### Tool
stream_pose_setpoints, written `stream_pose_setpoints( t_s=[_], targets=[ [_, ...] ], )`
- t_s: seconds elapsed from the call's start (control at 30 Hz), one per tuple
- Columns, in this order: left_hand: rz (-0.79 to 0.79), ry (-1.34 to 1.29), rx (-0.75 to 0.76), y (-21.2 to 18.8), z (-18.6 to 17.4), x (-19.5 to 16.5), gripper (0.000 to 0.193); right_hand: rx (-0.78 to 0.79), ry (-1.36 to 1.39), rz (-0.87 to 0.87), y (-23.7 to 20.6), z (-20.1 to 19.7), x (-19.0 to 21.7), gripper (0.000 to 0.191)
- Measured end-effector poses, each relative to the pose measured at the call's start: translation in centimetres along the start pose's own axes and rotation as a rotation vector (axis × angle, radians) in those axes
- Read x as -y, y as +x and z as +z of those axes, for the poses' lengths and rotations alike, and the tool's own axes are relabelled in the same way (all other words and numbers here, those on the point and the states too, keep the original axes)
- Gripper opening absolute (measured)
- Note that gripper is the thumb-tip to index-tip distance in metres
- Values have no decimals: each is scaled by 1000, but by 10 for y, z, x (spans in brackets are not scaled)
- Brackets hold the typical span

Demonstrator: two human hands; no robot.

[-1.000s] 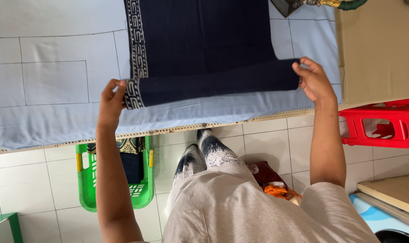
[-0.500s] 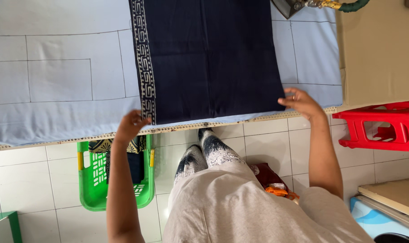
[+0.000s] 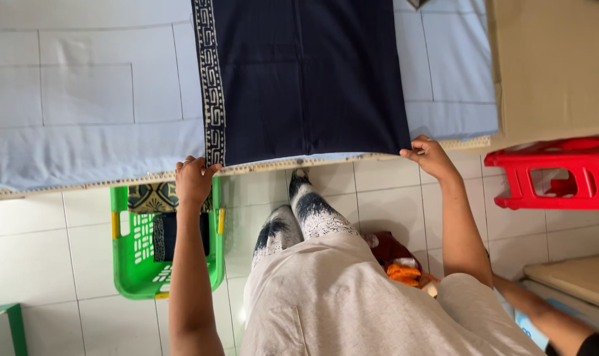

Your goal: The person irons a large dark blue patterned fabric on a padded ironing table using a heavy iron with a wooden handle, smoothing the cloth with one hand while moving the iron across sections. They reposition and flip the fabric, iron the reverse side, then fold the finished cloth and set it on the table.

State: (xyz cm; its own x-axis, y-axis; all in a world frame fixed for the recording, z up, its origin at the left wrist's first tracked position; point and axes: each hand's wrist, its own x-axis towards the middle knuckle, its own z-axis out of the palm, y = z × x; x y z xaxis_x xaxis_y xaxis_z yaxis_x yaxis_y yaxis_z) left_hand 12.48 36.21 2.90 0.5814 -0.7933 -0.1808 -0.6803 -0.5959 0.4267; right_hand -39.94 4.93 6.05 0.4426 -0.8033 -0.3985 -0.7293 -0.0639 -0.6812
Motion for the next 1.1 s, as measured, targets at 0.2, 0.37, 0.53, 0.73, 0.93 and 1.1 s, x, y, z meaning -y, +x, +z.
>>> stream_pose_setpoints(
  t_s=[0.2, 0.37, 0.53, 0.73, 0.93, 1.1],
  targets=[
    [-151, 132, 711, -80, 11, 41, 47, 495, -229, 245, -59, 26, -54, 41],
    [-102, 107, 1197, -134, -6, 32, 47, 966, -177, 263, -103, 26, -78, 44],
    [145, -553, 540, -142, -112, -1, 15, 381, 152, -34, -114, -52, -32, 13],
    [-225, -1016, -205, -95, -129, -80, 24, -110, 644, -241, -73, -73, 31, 5],
    [-115, -1327, 55, -105, -17, -39, 18, 52, 634, -5, -52, -3, -20, 10],
    [-98, -266, 298, -210, 75, 24, 26, 738, -172, 295, -98, 91, -66, 37]
  ],
)
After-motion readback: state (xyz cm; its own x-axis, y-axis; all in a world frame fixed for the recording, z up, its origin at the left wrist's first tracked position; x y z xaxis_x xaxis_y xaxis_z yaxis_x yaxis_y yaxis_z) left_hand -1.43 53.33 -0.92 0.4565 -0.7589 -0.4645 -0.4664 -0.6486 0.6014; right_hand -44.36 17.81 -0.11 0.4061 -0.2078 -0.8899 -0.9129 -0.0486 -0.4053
